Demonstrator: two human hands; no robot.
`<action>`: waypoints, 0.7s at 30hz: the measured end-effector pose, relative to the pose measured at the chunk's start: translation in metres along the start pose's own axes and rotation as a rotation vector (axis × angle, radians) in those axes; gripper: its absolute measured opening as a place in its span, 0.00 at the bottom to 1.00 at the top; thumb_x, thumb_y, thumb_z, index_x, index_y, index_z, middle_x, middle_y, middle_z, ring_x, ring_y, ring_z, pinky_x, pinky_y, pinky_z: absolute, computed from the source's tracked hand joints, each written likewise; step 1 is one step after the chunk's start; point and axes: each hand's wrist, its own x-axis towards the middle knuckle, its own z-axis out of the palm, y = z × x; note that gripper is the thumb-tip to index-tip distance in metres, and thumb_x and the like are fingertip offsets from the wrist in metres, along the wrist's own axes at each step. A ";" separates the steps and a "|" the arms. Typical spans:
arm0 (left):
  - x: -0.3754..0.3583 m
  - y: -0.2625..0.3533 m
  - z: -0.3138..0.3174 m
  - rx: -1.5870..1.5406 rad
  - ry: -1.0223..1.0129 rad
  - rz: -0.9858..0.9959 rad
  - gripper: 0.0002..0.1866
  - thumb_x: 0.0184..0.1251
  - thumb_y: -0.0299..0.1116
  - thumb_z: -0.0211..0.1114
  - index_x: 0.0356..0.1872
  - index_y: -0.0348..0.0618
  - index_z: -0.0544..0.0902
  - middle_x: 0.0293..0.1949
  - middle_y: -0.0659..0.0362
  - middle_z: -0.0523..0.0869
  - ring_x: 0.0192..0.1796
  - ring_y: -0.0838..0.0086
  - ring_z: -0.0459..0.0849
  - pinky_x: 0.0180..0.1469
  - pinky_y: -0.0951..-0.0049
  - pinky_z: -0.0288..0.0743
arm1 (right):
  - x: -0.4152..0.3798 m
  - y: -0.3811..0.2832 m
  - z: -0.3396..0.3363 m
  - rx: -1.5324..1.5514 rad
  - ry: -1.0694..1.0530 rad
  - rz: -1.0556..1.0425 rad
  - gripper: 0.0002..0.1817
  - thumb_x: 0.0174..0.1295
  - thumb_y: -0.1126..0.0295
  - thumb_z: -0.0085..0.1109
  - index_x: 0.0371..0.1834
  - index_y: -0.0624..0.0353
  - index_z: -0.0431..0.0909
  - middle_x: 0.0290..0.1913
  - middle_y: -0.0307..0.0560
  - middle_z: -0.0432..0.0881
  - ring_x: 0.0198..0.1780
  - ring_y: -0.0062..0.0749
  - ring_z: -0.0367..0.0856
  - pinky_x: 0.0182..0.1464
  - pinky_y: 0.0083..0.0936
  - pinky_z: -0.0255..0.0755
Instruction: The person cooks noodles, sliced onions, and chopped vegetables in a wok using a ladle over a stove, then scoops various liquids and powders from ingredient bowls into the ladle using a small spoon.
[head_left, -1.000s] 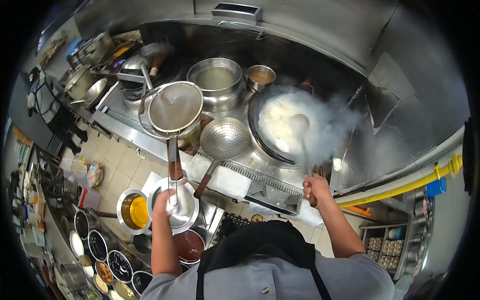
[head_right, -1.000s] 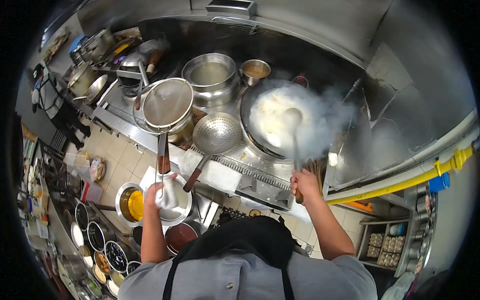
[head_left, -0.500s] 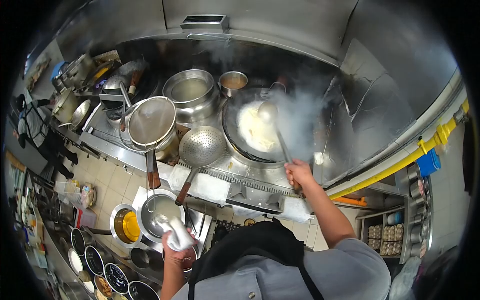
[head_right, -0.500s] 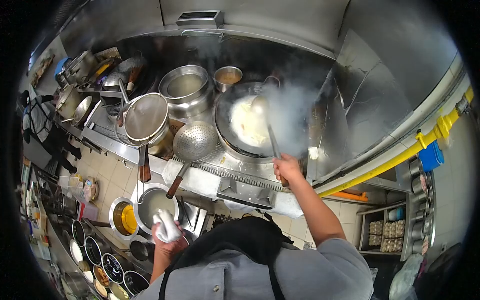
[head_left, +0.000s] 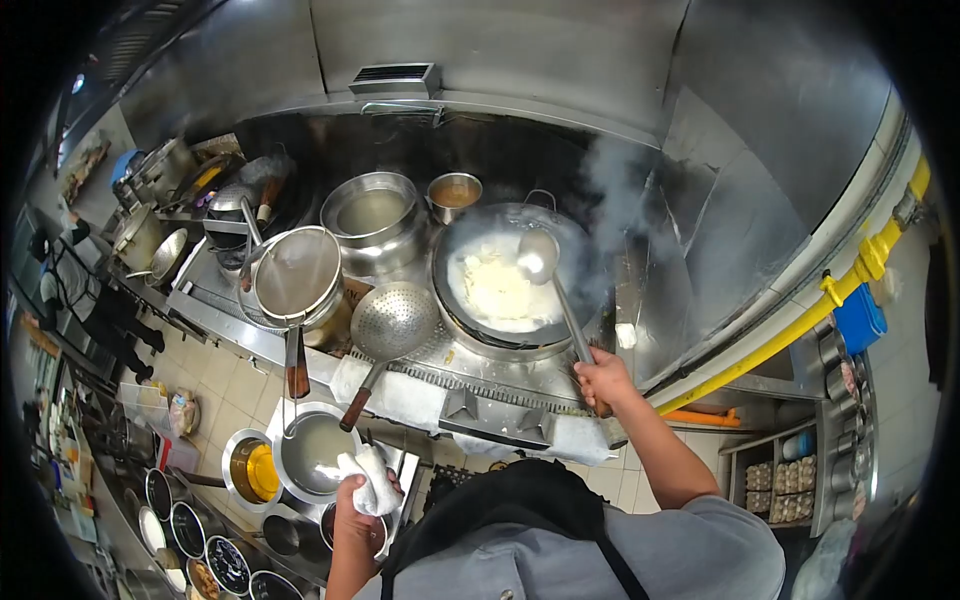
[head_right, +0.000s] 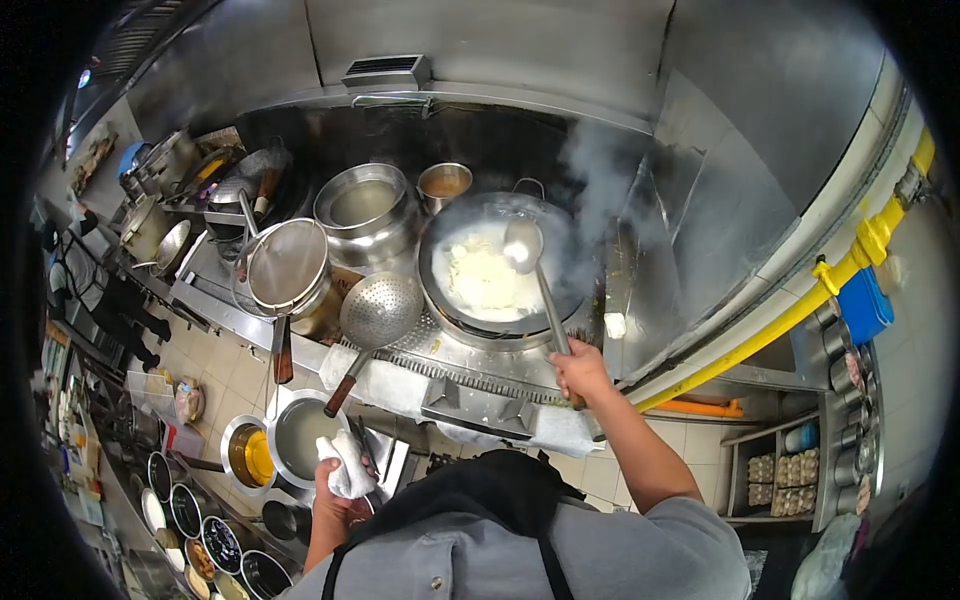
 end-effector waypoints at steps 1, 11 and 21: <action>0.001 -0.001 0.001 -0.024 0.004 0.007 0.33 0.39 0.43 0.66 0.52 0.41 0.76 0.36 0.45 0.83 0.37 0.51 0.84 0.43 0.54 0.80 | 0.000 0.007 0.004 -0.008 0.055 -0.038 0.07 0.66 0.73 0.56 0.45 0.56 0.73 0.22 0.37 0.70 0.14 0.20 0.65 0.13 0.24 0.61; 0.019 0.002 0.013 0.014 -0.053 -0.028 0.32 0.41 0.43 0.66 0.51 0.36 0.76 0.36 0.44 0.84 0.36 0.51 0.85 0.41 0.53 0.81 | -0.028 0.017 -0.006 -0.098 -0.100 -0.003 0.12 0.65 0.75 0.55 0.51 0.58 0.73 0.20 0.37 0.69 0.13 0.19 0.64 0.13 0.22 0.60; 0.047 0.001 0.021 -0.018 -0.072 0.000 0.33 0.47 0.49 0.71 0.50 0.37 0.76 0.37 0.47 0.83 0.38 0.54 0.83 0.45 0.55 0.79 | -0.001 0.052 -0.001 -0.634 0.076 -0.372 0.26 0.58 0.73 0.59 0.63 0.59 0.71 0.21 0.45 0.74 0.14 0.29 0.72 0.16 0.29 0.66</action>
